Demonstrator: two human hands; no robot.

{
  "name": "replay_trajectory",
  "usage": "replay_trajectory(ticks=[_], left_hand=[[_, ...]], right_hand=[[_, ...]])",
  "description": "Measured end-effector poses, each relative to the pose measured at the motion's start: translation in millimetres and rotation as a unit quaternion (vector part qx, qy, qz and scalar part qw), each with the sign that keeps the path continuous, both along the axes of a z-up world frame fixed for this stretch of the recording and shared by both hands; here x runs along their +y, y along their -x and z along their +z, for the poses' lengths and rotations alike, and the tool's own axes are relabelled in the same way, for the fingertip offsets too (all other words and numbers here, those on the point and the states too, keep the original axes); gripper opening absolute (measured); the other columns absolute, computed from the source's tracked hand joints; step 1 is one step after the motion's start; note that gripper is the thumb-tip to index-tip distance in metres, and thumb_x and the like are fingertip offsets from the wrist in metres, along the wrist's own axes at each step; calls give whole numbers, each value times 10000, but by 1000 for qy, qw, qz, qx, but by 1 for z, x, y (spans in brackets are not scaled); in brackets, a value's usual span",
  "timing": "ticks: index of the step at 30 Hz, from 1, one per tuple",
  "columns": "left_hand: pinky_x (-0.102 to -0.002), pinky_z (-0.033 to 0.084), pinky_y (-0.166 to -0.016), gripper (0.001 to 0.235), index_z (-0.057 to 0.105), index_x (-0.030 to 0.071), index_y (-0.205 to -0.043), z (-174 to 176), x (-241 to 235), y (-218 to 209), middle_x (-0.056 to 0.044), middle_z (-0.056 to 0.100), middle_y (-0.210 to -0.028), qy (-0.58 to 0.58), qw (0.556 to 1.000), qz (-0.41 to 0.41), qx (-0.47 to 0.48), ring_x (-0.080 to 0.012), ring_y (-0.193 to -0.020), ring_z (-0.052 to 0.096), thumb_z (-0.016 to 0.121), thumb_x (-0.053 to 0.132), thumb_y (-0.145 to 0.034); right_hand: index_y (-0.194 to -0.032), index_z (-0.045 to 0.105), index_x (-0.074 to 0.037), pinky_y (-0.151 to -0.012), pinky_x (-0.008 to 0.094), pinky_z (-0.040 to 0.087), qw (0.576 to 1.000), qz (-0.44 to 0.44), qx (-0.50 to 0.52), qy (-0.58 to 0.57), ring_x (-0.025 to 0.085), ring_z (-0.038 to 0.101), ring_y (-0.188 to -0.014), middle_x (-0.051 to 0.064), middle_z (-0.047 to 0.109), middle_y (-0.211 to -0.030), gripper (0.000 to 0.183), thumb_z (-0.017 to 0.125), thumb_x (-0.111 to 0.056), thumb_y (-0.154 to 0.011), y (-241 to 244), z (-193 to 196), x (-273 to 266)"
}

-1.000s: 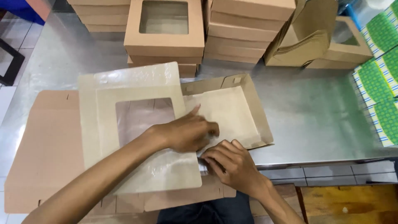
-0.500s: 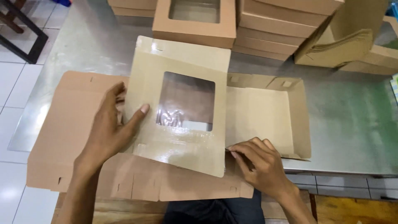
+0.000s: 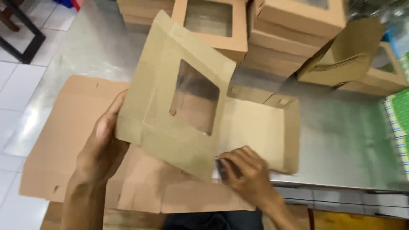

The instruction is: The person assembles a flat cardboard box with a clear window by folding the sides and tucking the tabs into slots. The finished box is placed on a stack of completed boxes.

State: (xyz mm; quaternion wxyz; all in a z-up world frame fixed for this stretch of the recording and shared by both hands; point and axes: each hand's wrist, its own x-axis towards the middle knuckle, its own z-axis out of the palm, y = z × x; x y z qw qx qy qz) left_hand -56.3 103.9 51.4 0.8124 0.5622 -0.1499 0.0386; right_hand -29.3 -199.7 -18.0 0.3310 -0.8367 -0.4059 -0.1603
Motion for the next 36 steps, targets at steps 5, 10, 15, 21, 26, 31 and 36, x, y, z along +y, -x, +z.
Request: replay_trajectory(ticks=[5, 10, 15, 21, 26, 31, 36], left_hand=[[-438, 514, -1069, 997, 327, 9, -1509, -77, -43, 10, -140, 576, -1333, 53, 995, 70, -51, -270, -1276, 575, 901, 386, -786], [-328, 396, -1189, 473, 448, -51, -1441, -28, -116, 8, -188, 560, -1498, -94, 947, 306, -27, -263, -1424, 532, 518, 88, -994], [-271, 520, -835, 169, 612, 9, -1123, -44, -117, -1, -64, 672, -990, -131, 926, 349, -62, -148, -921, 641, 509, 121, -1049], [-409, 633, -924, 296, 520, -26, -1274, -15, -88, -64, -190, 696, -1245, -86, 962, 212, -148, -331, -1050, 768, 464, 185, -1074], [-463, 559, -907, 215, 605, 54, -1263, 11, -83, -99, -142, 714, -1122, -145, 951, 228, -150, -211, -1042, 658, 531, 86, -1064], [-437, 551, -963, 292, 579, 136, -1376, 4, -85, -124, -79, 714, -1204, -143, 956, 211, -147, -156, -1091, 646, 521, 101, -1092], [-414, 588, -943, 286, 571, 116, -1345, -16, -84, -151, -127, 728, -1193, -90, 967, 171, -167, -220, -1078, 720, 445, 86, -1090]], right_hand=[[-972, 672, -32, -689, 389, 470, 999, -53, -14, -2, 274, 579, -737, 88, 665, -865, 62, 610, -24, -972, 13, -2, 35], [-973, 646, -65, -593, 384, 475, 993, -110, -8, 32, 251, 581, -738, 55, 635, -861, 70, 588, -91, -1002, 23, -12, 56], [-1421, 495, -58, -906, 496, 485, 974, 27, 165, 151, 400, 573, -1104, 179, 534, -1283, 591, 656, -133, -858, 18, 14, 27], [-1381, 573, -191, -936, 553, 470, 979, -162, 8, 122, 412, 533, -1290, 210, 526, -1396, 502, 709, -263, -903, -39, 37, -60], [-1453, 390, 96, -928, 686, 476, 946, -300, 127, 15, 630, 524, -1218, 434, 463, -1347, 704, 741, -92, -873, -58, 41, -70], [-1437, 474, 96, -695, 553, 608, 903, -262, 330, -82, 524, 730, -988, 397, 670, -1181, 559, 643, -23, -918, -55, 14, -73], [-971, 838, -71, -490, 317, 529, 907, -258, 316, -101, 204, 702, -618, 151, 797, -735, 166, 695, -35, -894, -77, -21, -87]])
